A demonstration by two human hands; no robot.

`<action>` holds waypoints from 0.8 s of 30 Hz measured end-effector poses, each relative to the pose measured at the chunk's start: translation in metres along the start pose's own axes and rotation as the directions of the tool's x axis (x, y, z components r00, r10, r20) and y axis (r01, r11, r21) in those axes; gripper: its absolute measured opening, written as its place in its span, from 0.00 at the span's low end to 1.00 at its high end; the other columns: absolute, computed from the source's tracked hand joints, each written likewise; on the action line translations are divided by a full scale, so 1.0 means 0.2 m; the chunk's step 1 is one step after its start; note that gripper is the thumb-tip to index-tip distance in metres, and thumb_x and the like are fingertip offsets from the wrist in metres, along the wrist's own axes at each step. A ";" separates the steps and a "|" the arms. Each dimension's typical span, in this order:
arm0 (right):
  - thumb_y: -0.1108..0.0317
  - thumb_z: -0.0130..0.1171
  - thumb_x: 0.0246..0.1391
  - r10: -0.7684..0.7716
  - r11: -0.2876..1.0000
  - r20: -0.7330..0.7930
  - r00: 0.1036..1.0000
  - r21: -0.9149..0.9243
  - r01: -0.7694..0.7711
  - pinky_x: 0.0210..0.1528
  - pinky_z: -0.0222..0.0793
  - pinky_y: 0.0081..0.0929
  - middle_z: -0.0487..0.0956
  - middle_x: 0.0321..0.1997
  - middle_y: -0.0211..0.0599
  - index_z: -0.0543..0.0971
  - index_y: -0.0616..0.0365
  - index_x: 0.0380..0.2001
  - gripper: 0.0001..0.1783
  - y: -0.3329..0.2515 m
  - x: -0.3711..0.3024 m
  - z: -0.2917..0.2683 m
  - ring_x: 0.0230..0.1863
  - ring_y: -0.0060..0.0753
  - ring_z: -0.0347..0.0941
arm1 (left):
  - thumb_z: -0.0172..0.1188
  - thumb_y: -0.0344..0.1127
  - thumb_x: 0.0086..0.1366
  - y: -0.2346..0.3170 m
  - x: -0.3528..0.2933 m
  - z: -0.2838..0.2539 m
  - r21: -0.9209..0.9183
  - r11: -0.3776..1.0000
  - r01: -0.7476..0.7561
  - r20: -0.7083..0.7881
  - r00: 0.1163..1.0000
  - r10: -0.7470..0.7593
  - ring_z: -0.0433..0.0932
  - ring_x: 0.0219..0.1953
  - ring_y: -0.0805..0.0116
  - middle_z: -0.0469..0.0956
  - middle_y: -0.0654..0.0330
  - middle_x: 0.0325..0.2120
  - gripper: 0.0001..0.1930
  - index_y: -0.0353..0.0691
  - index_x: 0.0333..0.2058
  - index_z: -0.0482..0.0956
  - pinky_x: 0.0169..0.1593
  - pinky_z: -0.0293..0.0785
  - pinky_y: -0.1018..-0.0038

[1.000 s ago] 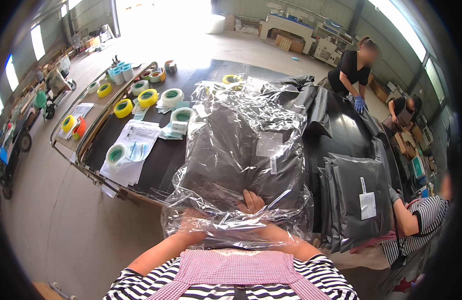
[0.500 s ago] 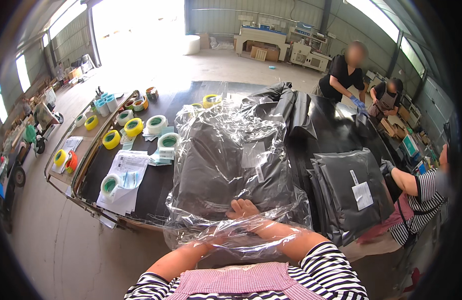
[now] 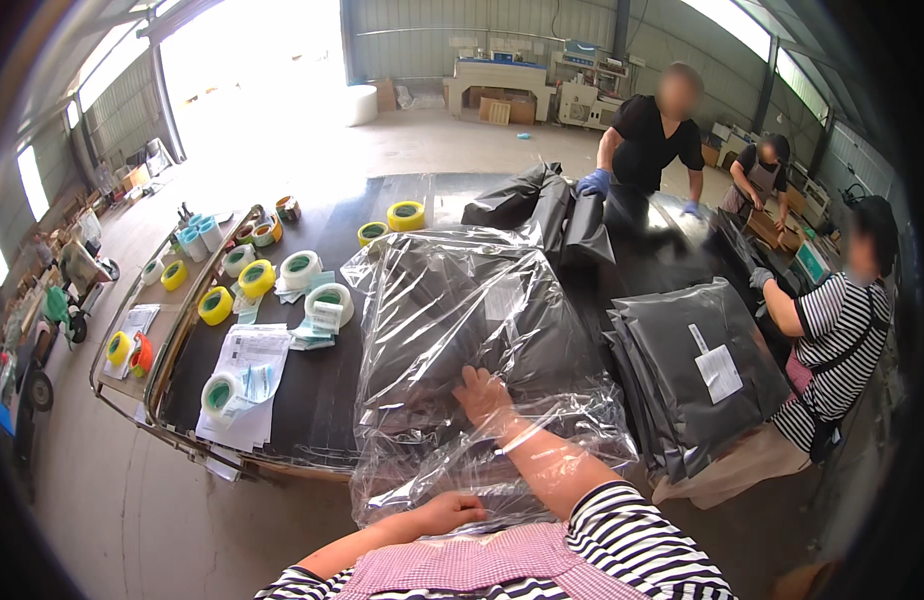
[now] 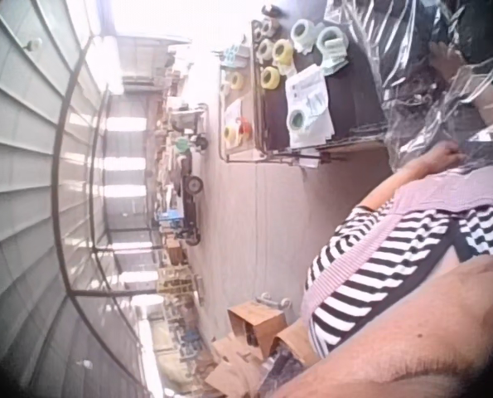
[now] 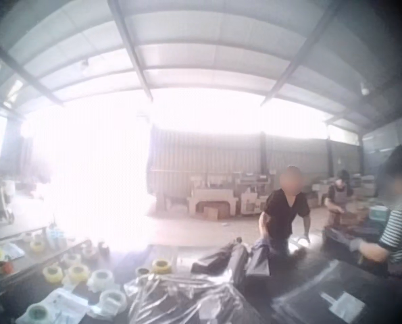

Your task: The person prepares shipping labels by hand, places them on black plastic bags, and then bundles multiple bags together inside a large clear plastic sheet on a workshop table.

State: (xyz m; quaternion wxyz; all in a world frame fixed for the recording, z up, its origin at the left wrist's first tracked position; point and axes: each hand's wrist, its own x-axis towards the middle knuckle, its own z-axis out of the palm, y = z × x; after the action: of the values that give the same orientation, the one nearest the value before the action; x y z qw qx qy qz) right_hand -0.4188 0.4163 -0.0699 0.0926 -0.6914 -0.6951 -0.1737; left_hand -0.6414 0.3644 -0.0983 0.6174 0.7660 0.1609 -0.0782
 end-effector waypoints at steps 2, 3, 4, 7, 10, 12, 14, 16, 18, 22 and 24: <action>0.61 0.58 0.50 -0.096 0.994 -0.020 0.995 0.057 0.097 0.37 0.71 0.38 0.69 0.41 0.35 0.82 0.45 0.27 0.06 0.13 0.05 0.07 0.44 0.40 0.70 | 0.58 0.44 0.69 -0.20 0.04 0.02 -0.076 0.997 0.006 0.081 0.997 0.001 0.71 0.33 0.76 0.77 0.64 0.27 0.14 0.38 0.38 0.80 0.40 0.69 0.72; 0.60 0.57 0.51 -0.078 0.995 0.113 0.991 0.069 0.071 0.43 0.70 0.40 0.70 0.44 0.37 0.82 0.46 0.30 0.07 0.19 0.08 0.04 0.45 0.43 0.70 | 0.58 0.44 0.69 -0.11 -0.01 0.00 -0.148 0.984 0.102 0.002 0.995 -0.103 0.73 0.36 0.74 0.79 0.63 0.30 0.14 0.37 0.39 0.81 0.43 0.70 0.72; 0.60 0.57 0.51 -0.114 0.992 0.018 0.993 0.064 0.112 0.44 0.69 0.41 0.70 0.45 0.38 0.81 0.46 0.32 0.07 0.26 0.06 0.09 0.46 0.44 0.70 | 0.59 0.44 0.69 -0.21 0.02 0.02 -0.097 0.995 0.014 0.021 1.000 -0.012 0.75 0.39 0.73 0.80 0.61 0.34 0.14 0.37 0.40 0.81 0.46 0.71 0.71; 0.60 0.57 0.51 -0.050 0.974 -0.092 0.994 0.216 0.069 0.46 0.67 0.42 0.70 0.46 0.39 0.80 0.47 0.34 0.08 0.24 0.00 0.13 0.47 0.45 0.69 | 0.59 0.41 0.68 -0.06 -0.05 0.05 0.078 0.995 -0.054 -0.028 0.998 0.057 0.75 0.55 0.55 0.75 0.52 0.54 0.28 0.41 0.63 0.65 0.58 0.71 0.63; 0.60 0.59 0.49 -0.047 0.988 -0.114 0.992 0.139 0.062 0.46 0.67 0.42 0.71 0.45 0.38 0.79 0.47 0.34 0.09 0.24 -0.02 0.15 0.47 0.44 0.69 | 0.58 0.46 0.68 0.25 -0.06 -0.06 -0.649 0.751 -0.122 -0.229 0.973 -0.040 0.69 0.62 0.48 0.65 0.50 0.63 0.36 0.38 0.68 0.54 0.61 0.68 0.55; 0.58 0.59 0.49 -0.042 0.998 -0.046 0.998 0.042 0.044 0.45 0.67 0.43 0.71 0.45 0.38 0.79 0.48 0.34 0.11 0.20 -0.03 0.13 0.47 0.43 0.70 | 0.55 0.47 0.71 0.17 0.09 -0.16 -0.944 0.192 -0.267 -0.255 0.963 0.087 0.66 0.63 0.51 0.64 0.50 0.63 0.32 0.37 0.66 0.56 0.60 0.69 0.55; 0.59 0.57 0.51 -0.053 0.998 -0.090 0.995 0.035 0.056 0.46 0.68 0.43 0.72 0.45 0.39 0.80 0.49 0.37 0.11 0.13 -0.03 0.08 0.48 0.42 0.70 | 0.51 0.46 0.73 0.22 0.16 -0.23 -0.945 -0.069 -0.319 -0.320 0.947 0.007 0.72 0.57 0.56 0.71 0.52 0.56 0.24 0.37 0.60 0.66 0.56 0.72 0.60; 0.61 0.56 0.52 -0.057 0.998 -0.265 0.963 -0.026 0.052 0.45 0.67 0.41 0.74 0.47 0.41 0.81 0.48 0.38 0.11 0.16 -0.05 0.20 0.48 0.41 0.70 | 0.54 0.46 0.71 0.45 0.15 -0.25 -0.463 0.861 -0.211 -0.411 0.912 0.002 0.77 0.46 0.59 0.77 0.55 0.46 0.17 0.38 0.48 0.74 0.52 0.73 0.64; 0.62 0.55 0.53 0.113 0.991 -0.249 0.962 0.104 -0.089 0.47 0.65 0.39 0.73 0.51 0.42 0.81 0.48 0.39 0.12 0.20 -0.06 0.35 0.49 0.41 0.69 | 0.56 0.45 0.71 0.62 0.07 -0.28 -0.155 0.984 -0.083 -0.215 0.975 0.048 0.77 0.43 0.60 0.78 0.55 0.43 0.15 0.38 0.44 0.76 0.49 0.73 0.66; 0.62 0.54 0.56 0.099 0.995 -0.044 0.994 0.012 -0.099 0.53 0.62 0.39 0.65 0.63 0.44 0.82 0.49 0.38 0.10 0.11 0.03 0.12 0.54 0.44 0.64 | 0.58 0.47 0.70 0.58 -0.14 -0.17 -0.122 0.912 -0.391 -0.079 0.920 0.384 0.76 0.44 0.64 0.78 0.55 0.43 0.18 0.37 0.46 0.78 0.48 0.73 0.68; 0.62 0.54 0.57 0.109 0.994 -0.071 0.991 0.029 -0.108 0.54 0.62 0.39 0.65 0.62 0.43 0.83 0.48 0.39 0.11 0.11 0.12 0.10 0.54 0.44 0.63 | 0.58 0.49 0.69 0.55 -0.18 -0.15 -0.148 0.927 -0.345 -0.082 0.938 0.337 0.76 0.45 0.64 0.77 0.53 0.46 0.20 0.36 0.48 0.78 0.49 0.73 0.69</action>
State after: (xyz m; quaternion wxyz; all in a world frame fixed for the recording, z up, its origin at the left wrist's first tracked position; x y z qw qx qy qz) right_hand -0.3958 0.4454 -0.0775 0.1356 -0.7203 -0.6548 -0.1846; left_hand -0.6390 0.3671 0.0215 0.6766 0.7320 0.0478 0.0645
